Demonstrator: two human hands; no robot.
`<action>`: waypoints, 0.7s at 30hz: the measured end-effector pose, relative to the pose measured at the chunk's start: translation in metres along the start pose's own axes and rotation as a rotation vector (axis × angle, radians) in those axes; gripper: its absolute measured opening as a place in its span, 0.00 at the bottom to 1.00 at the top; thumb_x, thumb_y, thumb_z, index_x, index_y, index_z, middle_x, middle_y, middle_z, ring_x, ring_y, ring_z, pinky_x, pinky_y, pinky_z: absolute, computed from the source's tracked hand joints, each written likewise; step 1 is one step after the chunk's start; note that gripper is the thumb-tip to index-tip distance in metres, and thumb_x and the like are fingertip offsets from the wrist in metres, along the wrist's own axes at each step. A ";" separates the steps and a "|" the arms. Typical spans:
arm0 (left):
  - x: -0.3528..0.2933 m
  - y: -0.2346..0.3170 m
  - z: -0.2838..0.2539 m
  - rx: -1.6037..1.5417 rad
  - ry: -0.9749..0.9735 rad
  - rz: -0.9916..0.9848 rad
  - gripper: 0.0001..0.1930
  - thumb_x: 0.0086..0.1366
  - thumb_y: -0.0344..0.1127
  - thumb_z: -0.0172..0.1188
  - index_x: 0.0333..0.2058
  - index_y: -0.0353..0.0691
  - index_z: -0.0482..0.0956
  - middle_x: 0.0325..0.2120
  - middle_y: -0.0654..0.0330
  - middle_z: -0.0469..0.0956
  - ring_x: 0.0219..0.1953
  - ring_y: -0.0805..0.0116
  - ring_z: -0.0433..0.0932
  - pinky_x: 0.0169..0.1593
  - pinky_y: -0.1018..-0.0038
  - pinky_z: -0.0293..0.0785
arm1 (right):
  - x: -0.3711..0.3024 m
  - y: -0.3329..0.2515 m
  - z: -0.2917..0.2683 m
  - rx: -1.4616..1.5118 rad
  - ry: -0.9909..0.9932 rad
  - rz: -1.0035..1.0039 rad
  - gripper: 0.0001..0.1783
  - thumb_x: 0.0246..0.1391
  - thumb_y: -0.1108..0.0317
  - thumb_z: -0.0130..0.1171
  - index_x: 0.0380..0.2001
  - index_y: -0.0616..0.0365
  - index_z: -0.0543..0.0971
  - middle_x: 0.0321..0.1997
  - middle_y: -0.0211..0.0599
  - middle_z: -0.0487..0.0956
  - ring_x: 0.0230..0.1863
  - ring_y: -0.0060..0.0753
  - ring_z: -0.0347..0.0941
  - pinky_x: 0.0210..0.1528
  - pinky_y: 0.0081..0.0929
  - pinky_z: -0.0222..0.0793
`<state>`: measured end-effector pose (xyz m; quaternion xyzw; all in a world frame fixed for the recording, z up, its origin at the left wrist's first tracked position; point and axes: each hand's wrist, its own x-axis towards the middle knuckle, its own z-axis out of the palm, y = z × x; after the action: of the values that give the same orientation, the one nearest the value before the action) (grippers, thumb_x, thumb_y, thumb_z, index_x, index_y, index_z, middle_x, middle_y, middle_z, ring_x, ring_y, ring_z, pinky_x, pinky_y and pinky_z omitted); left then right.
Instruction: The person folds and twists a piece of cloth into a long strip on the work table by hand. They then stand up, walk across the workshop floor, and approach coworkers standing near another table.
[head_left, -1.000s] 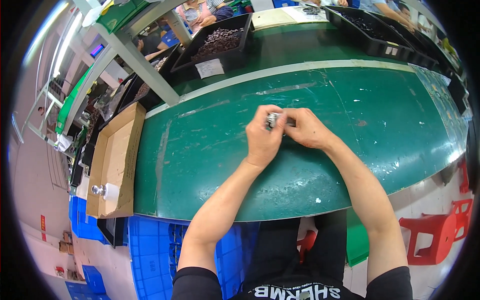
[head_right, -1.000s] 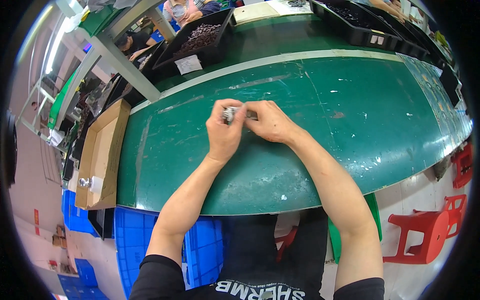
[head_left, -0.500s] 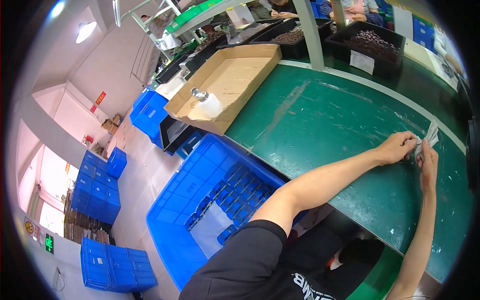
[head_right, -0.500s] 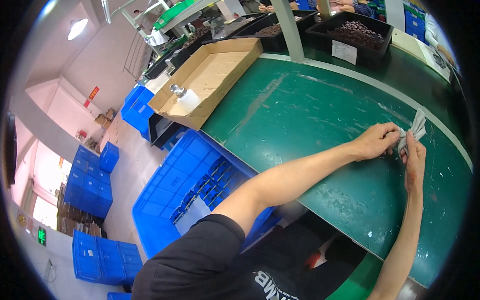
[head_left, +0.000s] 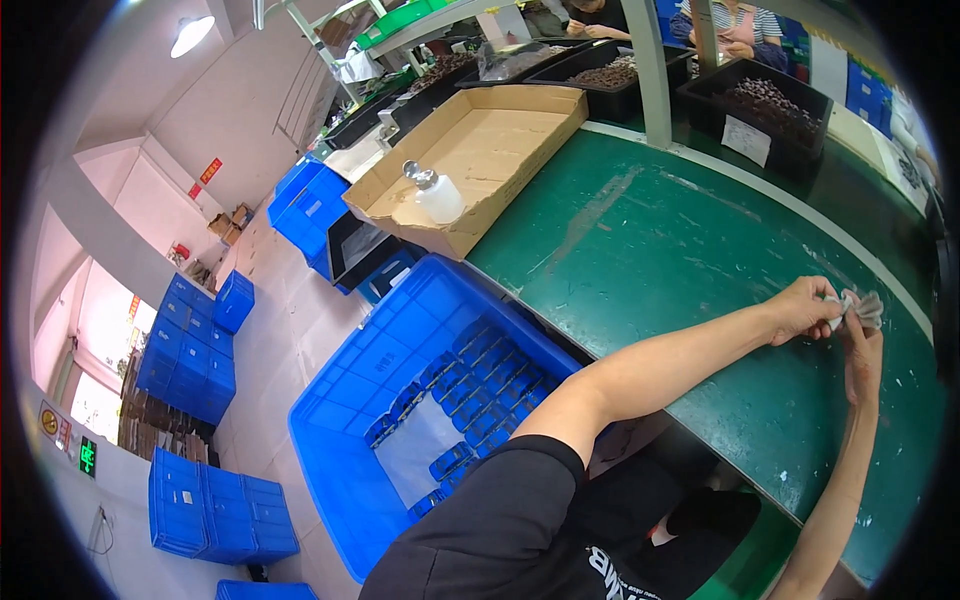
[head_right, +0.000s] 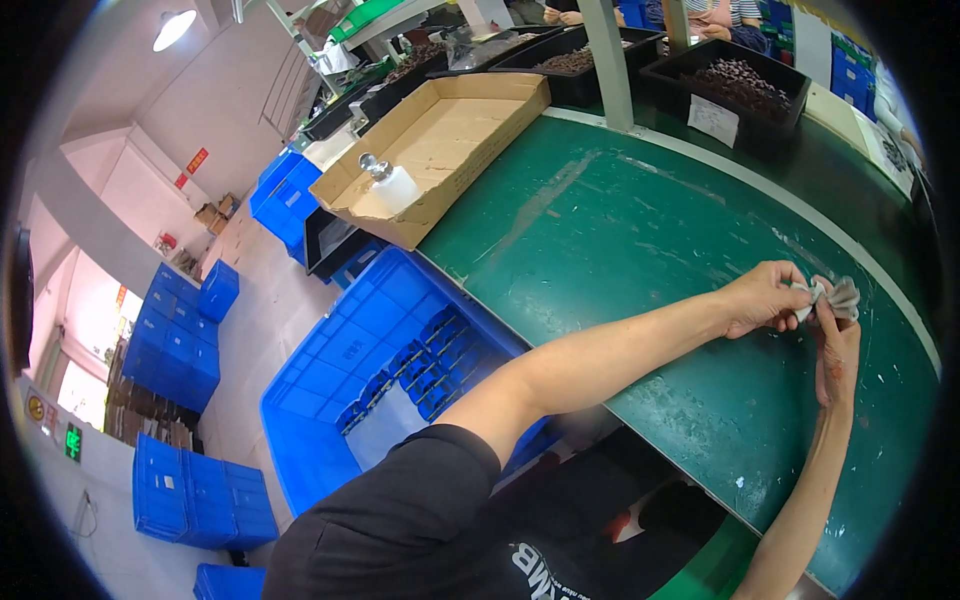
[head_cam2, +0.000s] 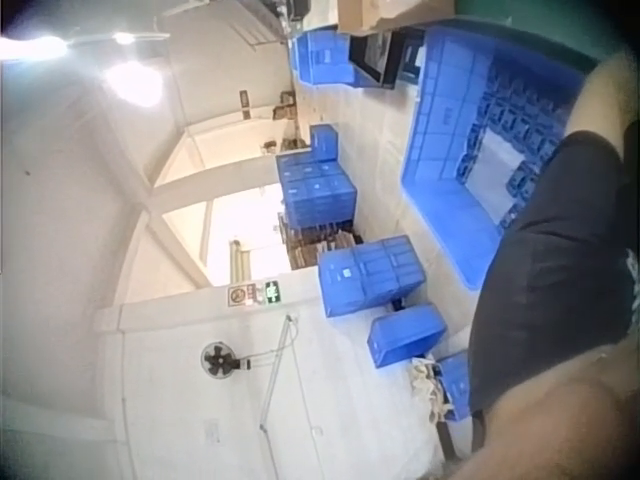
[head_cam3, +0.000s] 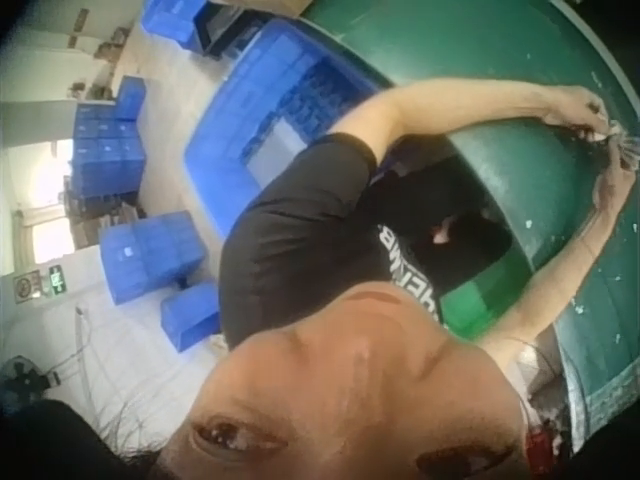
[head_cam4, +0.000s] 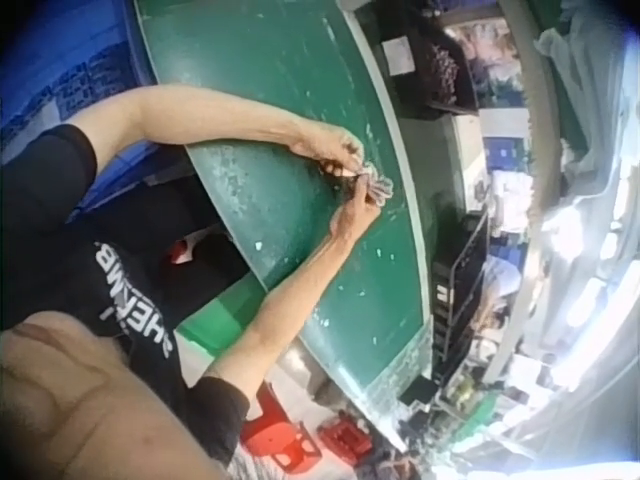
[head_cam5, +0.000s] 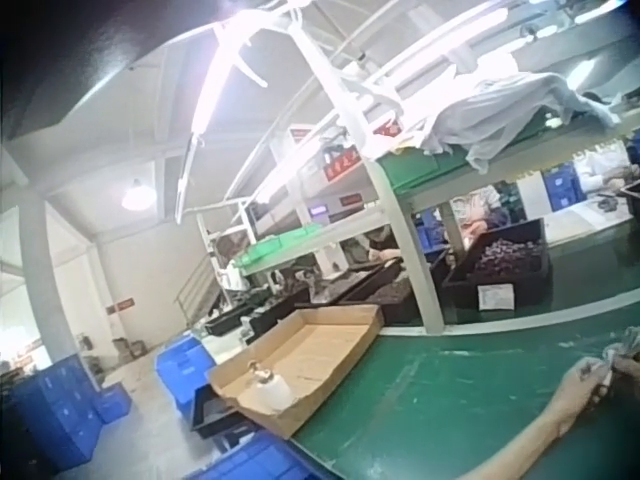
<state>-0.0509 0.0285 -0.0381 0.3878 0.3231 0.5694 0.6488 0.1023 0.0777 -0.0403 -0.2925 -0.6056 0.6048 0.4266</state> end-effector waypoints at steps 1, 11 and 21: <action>0.004 -0.004 0.001 0.091 -0.010 0.035 0.07 0.54 0.32 0.53 0.29 0.39 0.65 0.18 0.63 0.70 0.16 0.79 0.67 0.17 0.85 0.62 | 0.001 0.002 -0.008 0.068 -0.031 0.034 0.19 0.50 0.63 0.51 0.44 0.62 0.68 0.36 0.27 0.70 0.35 0.16 0.63 0.41 0.16 0.57; -0.002 0.004 0.002 0.448 0.056 0.110 0.09 0.54 0.36 0.53 0.28 0.37 0.71 0.19 0.64 0.68 0.21 0.78 0.64 0.25 0.81 0.61 | 0.011 0.018 -0.028 0.308 -0.062 0.103 0.16 0.45 0.68 0.56 0.39 0.55 0.69 0.38 0.25 0.70 0.37 0.17 0.65 0.40 0.17 0.59; 0.000 -0.008 0.008 0.286 -0.012 0.178 0.14 0.51 0.28 0.53 0.38 0.36 0.66 0.28 0.62 0.70 0.29 0.76 0.68 0.33 0.81 0.65 | 0.005 0.010 -0.018 0.313 -0.178 0.089 0.13 0.42 0.70 0.56 0.33 0.54 0.68 0.29 0.22 0.67 0.32 0.16 0.64 0.36 0.16 0.59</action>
<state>-0.0399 0.0273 -0.0412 0.5066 0.3613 0.5707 0.5358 0.1138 0.0916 -0.0509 -0.1943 -0.5260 0.7333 0.3846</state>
